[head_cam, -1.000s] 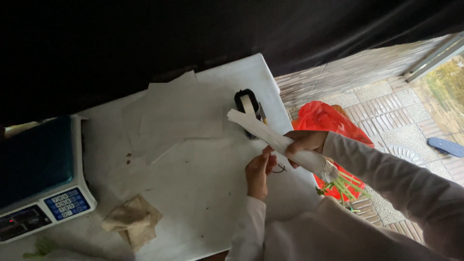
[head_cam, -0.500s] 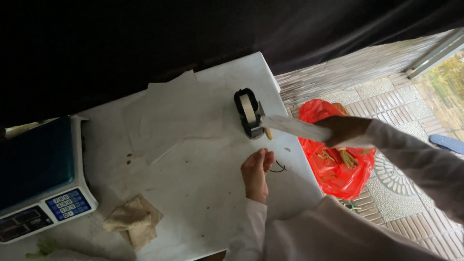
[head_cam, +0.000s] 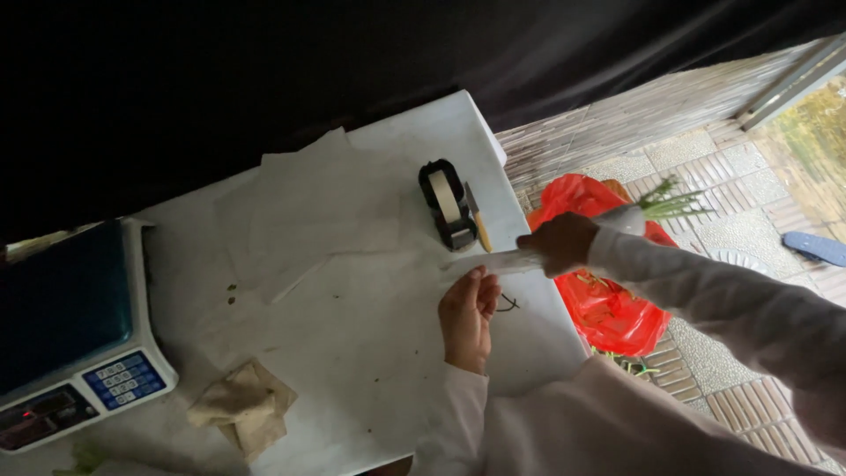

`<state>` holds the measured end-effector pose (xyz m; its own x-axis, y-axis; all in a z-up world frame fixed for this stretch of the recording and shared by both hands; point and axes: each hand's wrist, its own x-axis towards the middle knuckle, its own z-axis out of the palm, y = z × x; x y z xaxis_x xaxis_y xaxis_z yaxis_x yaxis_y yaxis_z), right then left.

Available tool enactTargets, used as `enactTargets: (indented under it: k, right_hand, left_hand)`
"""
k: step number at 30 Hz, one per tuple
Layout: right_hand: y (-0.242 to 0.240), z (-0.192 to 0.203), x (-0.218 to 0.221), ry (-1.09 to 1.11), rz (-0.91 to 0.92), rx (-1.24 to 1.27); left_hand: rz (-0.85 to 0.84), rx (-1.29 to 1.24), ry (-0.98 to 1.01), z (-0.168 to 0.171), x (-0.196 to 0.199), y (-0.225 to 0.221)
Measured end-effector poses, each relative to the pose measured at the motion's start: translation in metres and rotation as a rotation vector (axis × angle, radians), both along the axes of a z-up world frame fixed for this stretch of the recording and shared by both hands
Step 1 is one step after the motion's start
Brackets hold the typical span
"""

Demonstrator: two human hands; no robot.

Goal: The person is individually wrapping radishes in white paper sheets and securing them with tape.

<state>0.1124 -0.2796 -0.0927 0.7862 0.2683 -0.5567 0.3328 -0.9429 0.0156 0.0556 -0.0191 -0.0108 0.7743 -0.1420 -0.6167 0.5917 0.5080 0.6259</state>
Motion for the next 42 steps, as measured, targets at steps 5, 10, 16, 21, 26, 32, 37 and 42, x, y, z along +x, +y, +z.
enactTargets:
  k: [5,10,16,21,26,32,37,42]
  right_hand:
    - [0.045,0.044,0.024,-0.004,0.067,0.048]
    - [0.055,0.055,0.037,0.035,0.072,0.064]
    - [0.06,0.092,0.039,0.08,0.042,0.091]
    - [0.059,0.101,0.038,0.08,0.02,0.147]
    - [0.061,0.101,0.036,0.129,0.009,0.193]
    - [0.057,0.097,0.035,0.193,-0.023,0.284]
    - [0.063,0.106,0.031,0.224,-0.087,0.374]
    - [0.071,0.112,0.024,0.309,-0.12,0.528]
  left_hand:
    - [-0.014,0.023,0.024,-0.004,-0.003,0.001]
    - [-0.016,0.038,0.02,-0.002,-0.005,0.003]
    - [-0.06,0.048,-0.003,-0.009,-0.009,0.004]
    - [-0.121,0.14,-0.023,-0.023,-0.002,0.003]
    - [-0.195,0.425,-0.236,-0.045,0.012,0.007]
    - [-0.24,0.729,-0.471,-0.067,0.018,0.007]
    - [-0.198,0.763,-0.555,-0.072,0.02,0.008]
    - [-0.152,0.687,-0.517,-0.133,0.032,0.012]
